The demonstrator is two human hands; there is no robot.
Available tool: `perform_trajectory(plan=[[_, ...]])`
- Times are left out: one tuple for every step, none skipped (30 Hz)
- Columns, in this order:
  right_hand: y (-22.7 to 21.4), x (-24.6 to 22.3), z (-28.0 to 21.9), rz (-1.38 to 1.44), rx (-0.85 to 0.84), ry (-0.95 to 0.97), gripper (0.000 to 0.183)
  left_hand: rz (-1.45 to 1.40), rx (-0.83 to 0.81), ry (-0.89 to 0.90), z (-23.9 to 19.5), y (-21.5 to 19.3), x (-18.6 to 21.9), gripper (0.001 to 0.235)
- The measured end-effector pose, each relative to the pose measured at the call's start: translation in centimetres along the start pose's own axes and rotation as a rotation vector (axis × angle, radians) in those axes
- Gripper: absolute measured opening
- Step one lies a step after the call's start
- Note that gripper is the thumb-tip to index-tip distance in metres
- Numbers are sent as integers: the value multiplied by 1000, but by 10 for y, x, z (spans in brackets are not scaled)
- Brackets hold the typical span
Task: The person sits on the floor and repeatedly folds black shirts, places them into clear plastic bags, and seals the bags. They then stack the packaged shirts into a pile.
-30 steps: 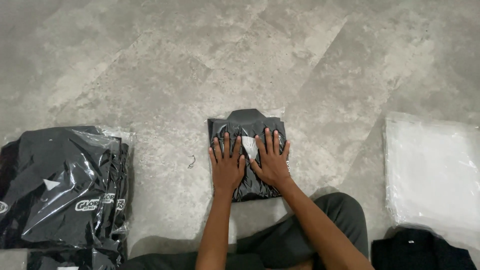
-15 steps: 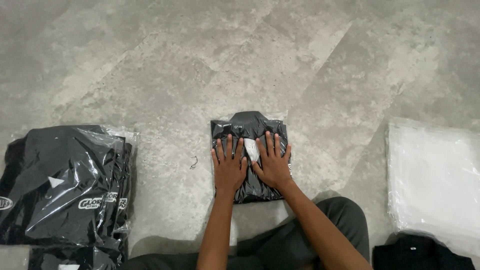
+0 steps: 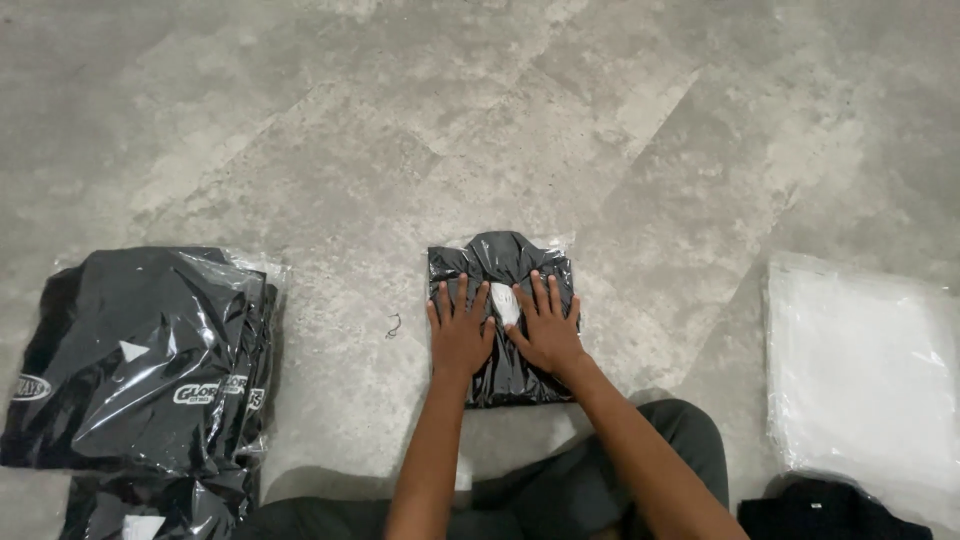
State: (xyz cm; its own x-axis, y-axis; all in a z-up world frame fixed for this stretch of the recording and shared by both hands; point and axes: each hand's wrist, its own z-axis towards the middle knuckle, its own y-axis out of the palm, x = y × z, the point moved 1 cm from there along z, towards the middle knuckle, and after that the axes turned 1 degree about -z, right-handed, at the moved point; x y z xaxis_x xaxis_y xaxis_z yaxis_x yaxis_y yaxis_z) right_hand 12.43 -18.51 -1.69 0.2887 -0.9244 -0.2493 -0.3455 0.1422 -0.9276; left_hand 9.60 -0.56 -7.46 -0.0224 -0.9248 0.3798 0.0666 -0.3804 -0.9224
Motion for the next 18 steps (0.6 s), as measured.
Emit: perform_trajectory(plan=[[-4, 2, -1, -4, 7, -3, 73, -1, 8, 1, -2, -13, 3, 63], [-8, 5, -1, 42, 23, 24, 71, -39, 25, -2, -3, -26, 5, 60], [-13, 7, -1, 89, 40, 48, 69, -76, 43, -6, -5, -40, 7, 59], [-9, 12, -4, 86, 47, 43, 69, -75, 52, -5, -12, -43, 8, 59], [-6, 19, -8, 164, 199, 175, 69, -73, 158, -101, -20, -46, 7, 57], [-3, 25, -11, 245, 351, 307, 70, -71, 264, -196, -29, -50, 5, 55], [17, 41, -7, 243, 354, 304, 70, -72, 268, -196, -37, -35, -3, 55], [38, 59, -3, 395, 426, 417, 74, -169, 175, -367, -44, -19, -13, 61], [59, 76, 0, 549, 497, 531, 79, -265, 80, -537, -53, -3, -23, 69], [56, 78, -3, 550, 500, 527, 79, -265, 84, -536, -56, 6, -29, 69], [53, 81, -5, 619, 387, 603, 86, -308, 47, -538, -58, 15, -35, 68], [51, 83, -6, 687, 271, 679, 95, -350, 11, -540, -59, 24, -41, 68], [59, 92, -7, 685, 273, 672, 95, -352, 17, -541, -57, 30, -47, 68], [67, 101, -6, 688, 249, 651, 81, -463, -11, -586, -55, 37, -55, 63], [76, 109, -7, 688, 220, 629, 72, -574, -39, -636, -56, 44, -62, 59], [60, 88, -21, 684, 218, 621, 72, -577, -33, -642, -60, 30, -55, 59], [42, 68, -32, 735, 270, 599, 59, -571, -40, -613, -60, 16, -49, 54], [25, 47, -43, 788, 322, 575, 47, -564, -46, -584, -61, 2, -43, 49]])
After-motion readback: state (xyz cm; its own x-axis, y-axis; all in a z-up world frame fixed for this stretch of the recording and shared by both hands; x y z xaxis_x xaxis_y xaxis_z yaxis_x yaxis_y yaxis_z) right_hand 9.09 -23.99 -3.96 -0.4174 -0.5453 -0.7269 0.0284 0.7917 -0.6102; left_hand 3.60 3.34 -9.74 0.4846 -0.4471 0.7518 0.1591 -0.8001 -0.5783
